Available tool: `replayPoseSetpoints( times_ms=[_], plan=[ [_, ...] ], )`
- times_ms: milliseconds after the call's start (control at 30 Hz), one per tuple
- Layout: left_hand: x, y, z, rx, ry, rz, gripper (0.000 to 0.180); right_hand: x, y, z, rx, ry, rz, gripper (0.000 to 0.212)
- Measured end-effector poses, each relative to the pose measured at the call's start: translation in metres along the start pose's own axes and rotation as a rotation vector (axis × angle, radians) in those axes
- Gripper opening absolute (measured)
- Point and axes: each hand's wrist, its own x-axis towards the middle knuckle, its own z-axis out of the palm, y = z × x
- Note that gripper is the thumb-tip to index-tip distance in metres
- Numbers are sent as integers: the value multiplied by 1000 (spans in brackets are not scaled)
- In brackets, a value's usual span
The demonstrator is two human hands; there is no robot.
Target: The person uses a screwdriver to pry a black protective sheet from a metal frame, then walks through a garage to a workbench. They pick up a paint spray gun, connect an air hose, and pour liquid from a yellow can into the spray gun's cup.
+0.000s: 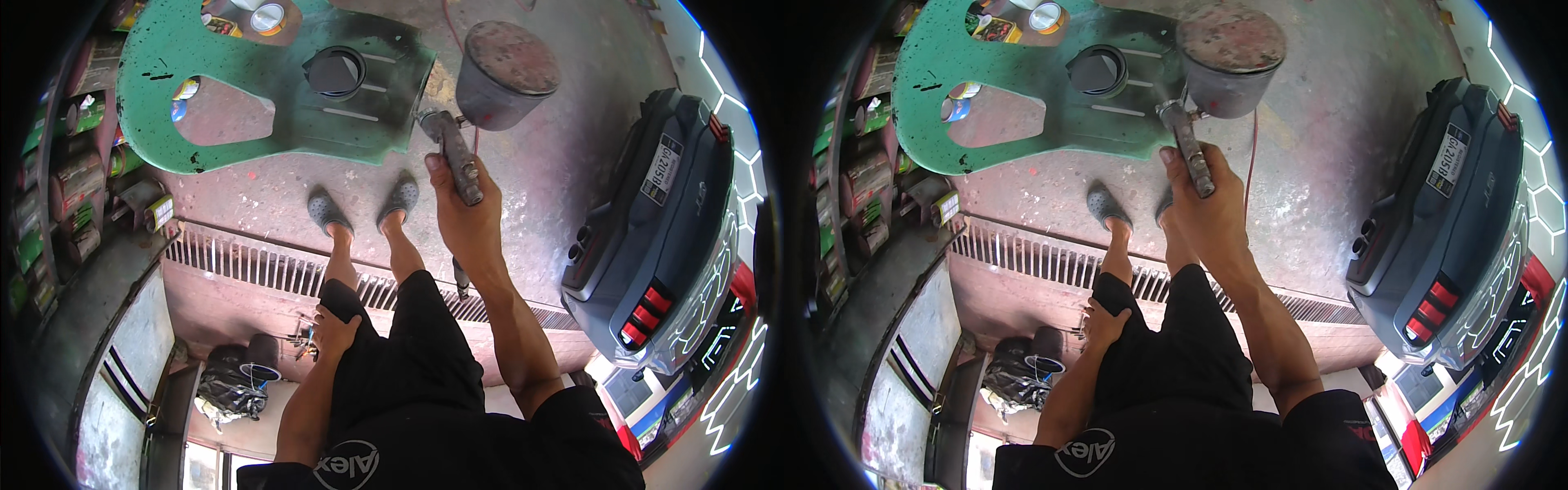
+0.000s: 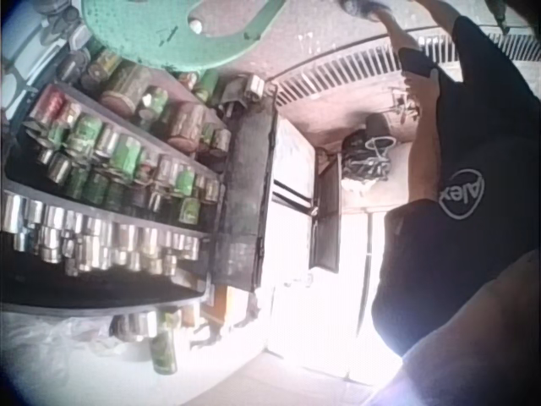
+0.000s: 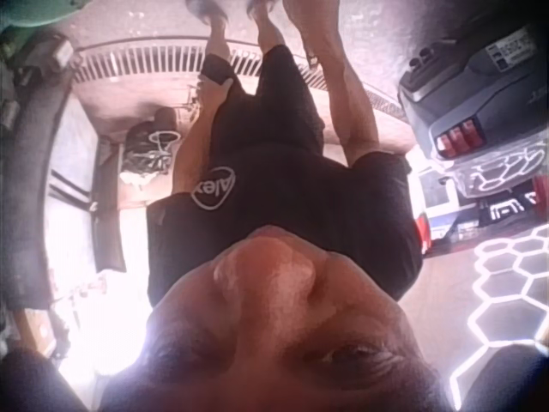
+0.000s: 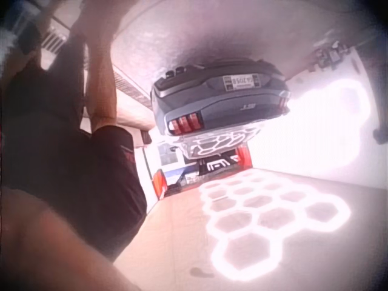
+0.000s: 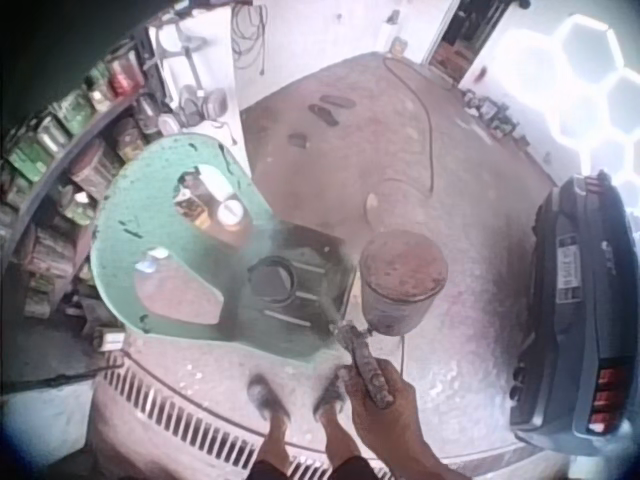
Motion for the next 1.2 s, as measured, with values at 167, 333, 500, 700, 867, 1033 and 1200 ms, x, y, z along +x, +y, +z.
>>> replayPoseSetpoints(
  times_ms=[167,333,500,700,867,1033,1200],
  plan=[
    [3,0,1,7,7,9,122,-23,13,18,-36,-194,-39,27],
    [0,3,-8,9,-3,0,121,-33,16,23,77,-409,75,26],
    [0,5,-16,11,-6,20,119,-20,14,5,47,-257,107,26],
    [2,14,-43,-38,-31,80,116,6,6,-48,16,49,-95,23],
    [15,22,-56,-281,-4,269,102,11,-7,-137,40,-134,-34,21],
    [-15,56,-70,-442,191,302,77,55,-19,-224,50,-161,-10,22],
    [-24,105,-67,-372,247,178,69,122,-6,-336,158,-151,20,23]
  ],
)
